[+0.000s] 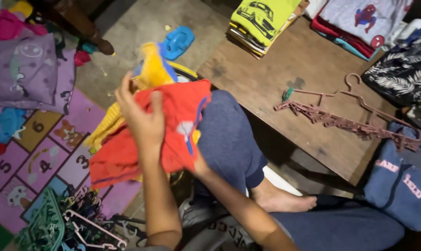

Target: Fold and organize various clothing items and attach them to hangers.

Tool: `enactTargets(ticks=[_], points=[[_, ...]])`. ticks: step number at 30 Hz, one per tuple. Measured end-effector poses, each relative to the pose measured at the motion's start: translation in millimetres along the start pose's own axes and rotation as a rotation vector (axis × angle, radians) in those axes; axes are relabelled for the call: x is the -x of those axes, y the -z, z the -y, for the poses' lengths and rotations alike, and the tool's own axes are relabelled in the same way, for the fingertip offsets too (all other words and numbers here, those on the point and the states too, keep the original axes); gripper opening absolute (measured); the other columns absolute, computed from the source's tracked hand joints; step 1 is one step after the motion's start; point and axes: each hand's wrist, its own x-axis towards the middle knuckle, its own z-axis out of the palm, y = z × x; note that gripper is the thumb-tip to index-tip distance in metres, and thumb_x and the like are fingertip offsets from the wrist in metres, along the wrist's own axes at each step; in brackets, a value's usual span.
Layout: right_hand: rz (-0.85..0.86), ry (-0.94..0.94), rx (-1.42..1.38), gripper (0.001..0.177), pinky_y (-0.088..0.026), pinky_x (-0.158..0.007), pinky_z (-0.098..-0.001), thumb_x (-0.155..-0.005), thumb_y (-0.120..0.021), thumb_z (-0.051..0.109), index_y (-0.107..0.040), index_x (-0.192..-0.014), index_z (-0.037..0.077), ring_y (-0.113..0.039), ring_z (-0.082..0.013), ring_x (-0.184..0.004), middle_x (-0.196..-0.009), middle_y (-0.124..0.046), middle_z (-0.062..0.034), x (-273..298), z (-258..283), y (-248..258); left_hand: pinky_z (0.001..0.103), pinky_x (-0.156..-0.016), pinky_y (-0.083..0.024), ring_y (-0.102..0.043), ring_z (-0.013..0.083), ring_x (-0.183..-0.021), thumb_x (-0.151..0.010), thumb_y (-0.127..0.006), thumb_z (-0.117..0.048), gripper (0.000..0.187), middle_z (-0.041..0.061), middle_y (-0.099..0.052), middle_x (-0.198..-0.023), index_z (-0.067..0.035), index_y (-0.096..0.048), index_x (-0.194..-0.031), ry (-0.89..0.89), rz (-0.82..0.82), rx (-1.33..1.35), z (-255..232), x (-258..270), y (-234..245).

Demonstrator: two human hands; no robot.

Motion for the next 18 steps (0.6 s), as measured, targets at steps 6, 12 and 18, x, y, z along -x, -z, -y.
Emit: enactTargets(ticks=[6, 12, 18], points=[[0.006, -0.083, -0.201, 0.044, -0.047, -0.111, -0.0343, -0.103, -0.050, 0.003, -0.043, -0.146, -0.002, -0.061, -0.0242, -0.127, -0.140, -0.060, -0.0196, 1, 62, 11, 0.076, -0.114, -0.010, -0.016, 0.0488, -0.155, -0.094, -0.064, -0.058, 0.097, 0.025, -0.005, -0.168, -0.014, -0.014, -0.165, 0.124, 0.135, -0.679, 211, 73, -93], [-0.162, -0.134, -0.261, 0.035, -0.056, -0.102, -0.0388, -0.103, -0.048, 0.006, -0.049, -0.137, -0.004, -0.070, -0.0285, -0.114, -0.130, -0.066, -0.0219, 16, 138, 52, 0.074, -0.120, -0.005, -0.013, 0.0467, -0.161, -0.107, -0.061, -0.039, 0.077, 0.032, -0.005, -0.172, -0.012, -0.026, -0.170, 0.070, 0.009, -0.640, 106, 74, -112], [-0.677, 0.175, -0.499, 0.033, -0.055, -0.094, -0.0384, -0.104, -0.052, 0.005, -0.052, -0.135, -0.006, -0.070, -0.0267, -0.103, -0.125, -0.067, -0.0212, 50, 116, 199, 0.061, -0.120, -0.029, -0.041, 0.0460, -0.144, -0.092, -0.066, -0.016, 0.050, 0.023, -0.035, -0.164, -0.010, -0.058, -0.141, -0.445, 0.468, -0.044, -25, 119, -227]])
